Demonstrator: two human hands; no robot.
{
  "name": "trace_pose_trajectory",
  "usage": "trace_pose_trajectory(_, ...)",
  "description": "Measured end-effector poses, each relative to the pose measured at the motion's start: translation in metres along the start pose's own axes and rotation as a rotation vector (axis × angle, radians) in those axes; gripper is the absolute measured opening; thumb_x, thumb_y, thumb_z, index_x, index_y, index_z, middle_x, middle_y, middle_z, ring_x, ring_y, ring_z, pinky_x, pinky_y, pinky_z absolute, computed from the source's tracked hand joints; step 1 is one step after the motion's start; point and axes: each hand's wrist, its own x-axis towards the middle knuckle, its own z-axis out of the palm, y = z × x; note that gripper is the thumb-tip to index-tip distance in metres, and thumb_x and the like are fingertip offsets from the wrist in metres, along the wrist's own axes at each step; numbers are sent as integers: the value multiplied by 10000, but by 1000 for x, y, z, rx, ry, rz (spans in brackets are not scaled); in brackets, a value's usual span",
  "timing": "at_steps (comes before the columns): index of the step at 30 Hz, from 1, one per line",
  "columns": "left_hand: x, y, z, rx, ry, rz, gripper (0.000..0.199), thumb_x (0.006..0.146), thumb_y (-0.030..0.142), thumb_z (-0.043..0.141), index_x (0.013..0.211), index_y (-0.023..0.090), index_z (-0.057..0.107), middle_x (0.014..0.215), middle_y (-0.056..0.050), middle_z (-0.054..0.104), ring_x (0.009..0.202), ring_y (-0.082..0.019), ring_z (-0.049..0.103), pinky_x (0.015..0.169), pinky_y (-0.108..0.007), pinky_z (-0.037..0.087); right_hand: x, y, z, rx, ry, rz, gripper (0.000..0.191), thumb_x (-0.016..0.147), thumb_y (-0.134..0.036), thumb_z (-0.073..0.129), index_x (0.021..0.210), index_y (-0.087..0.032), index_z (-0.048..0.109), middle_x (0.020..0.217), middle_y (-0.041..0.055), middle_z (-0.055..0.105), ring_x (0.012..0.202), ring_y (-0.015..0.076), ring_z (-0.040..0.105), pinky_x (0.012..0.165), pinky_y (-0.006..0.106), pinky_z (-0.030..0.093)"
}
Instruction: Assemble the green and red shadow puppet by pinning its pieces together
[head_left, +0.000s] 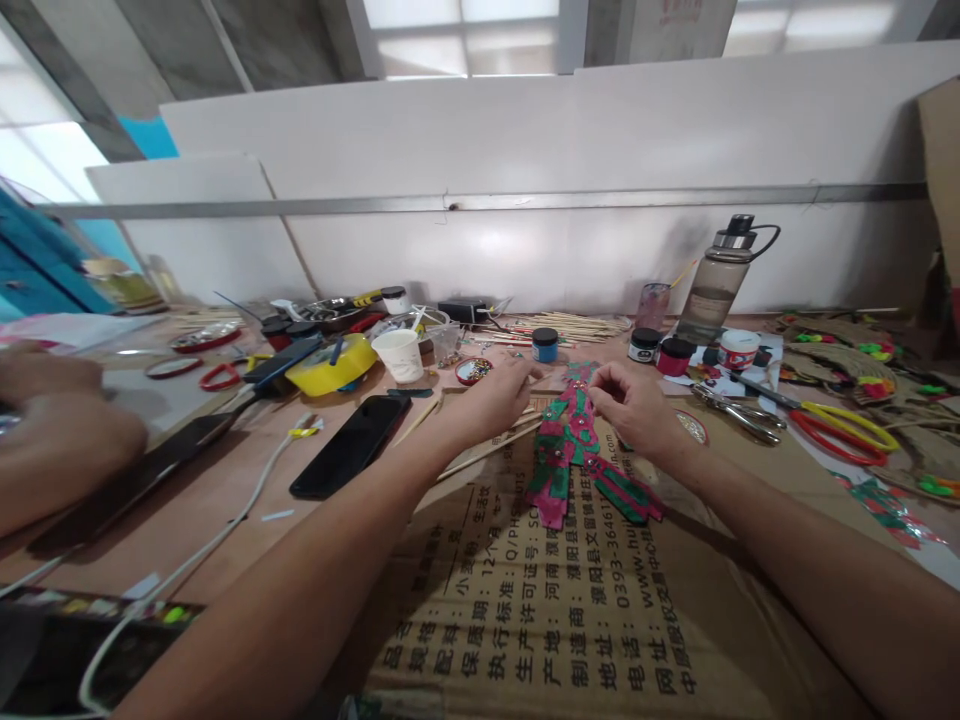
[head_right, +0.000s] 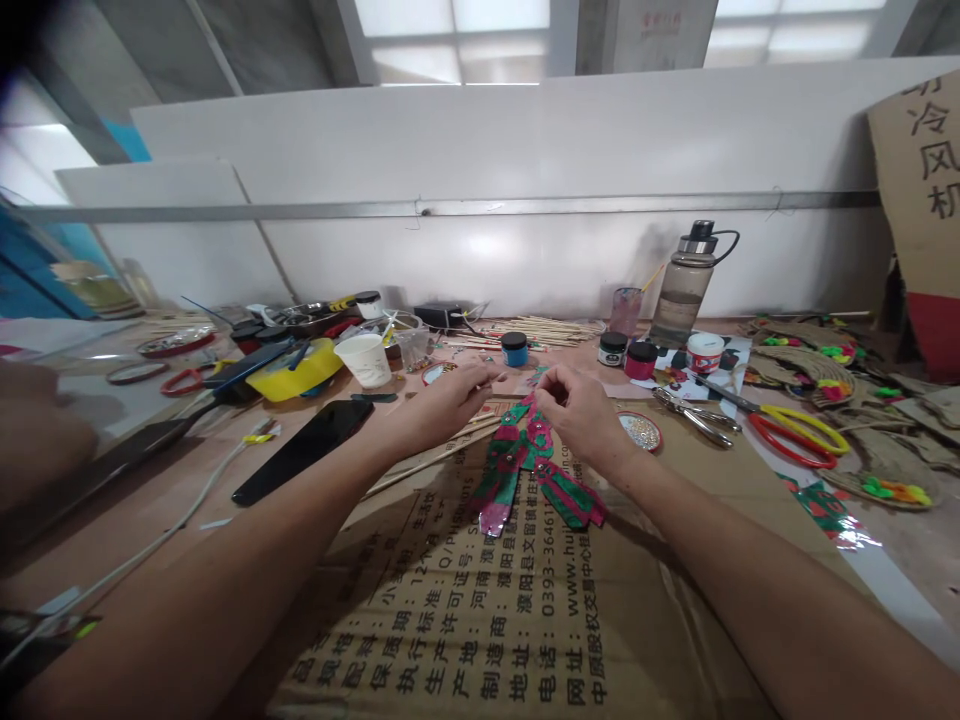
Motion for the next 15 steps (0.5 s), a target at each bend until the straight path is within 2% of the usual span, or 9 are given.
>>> trace_pose_trajectory(2,0,9,1,-116,2,137,286,905,233,436,1086,187,652,1125,-85,672,1037,-208,582,929,-322,428,1,-4,-6,17,15,-8,130,822,-265,535,718,-188,529,631,-34,507,564,113,428,525,248,341)
trace_pose_trajectory(4,-2,18,3,-214,-3,212,282,919,242,427,1061,183,663,1069,-75,684,983,-196,593,899,-315,442,0,-10,-10,35,23,-21,112,829,-257,525,740,-188,527,654,-32,502,579,113,429,533,247,344)
trace_pose_trajectory(9,-10,33,7,-410,2,205,282,929,269,441,986,156,693,743,-31,636,673,-132,546,675,-249,445,-5,-24,-16,64,4,-90,106,851,-249,508,762,-190,517,668,-32,487,599,113,429,550,247,345)
trace_pose_trajectory(15,-15,41,4,-595,2,168,248,897,246,493,985,159,708,737,-24,620,633,-109,516,607,-221,420,-10,-35,-16,64,-43,-105,89,845,-213,489,760,-192,504,645,-35,475,580,110,415,522,240,323)
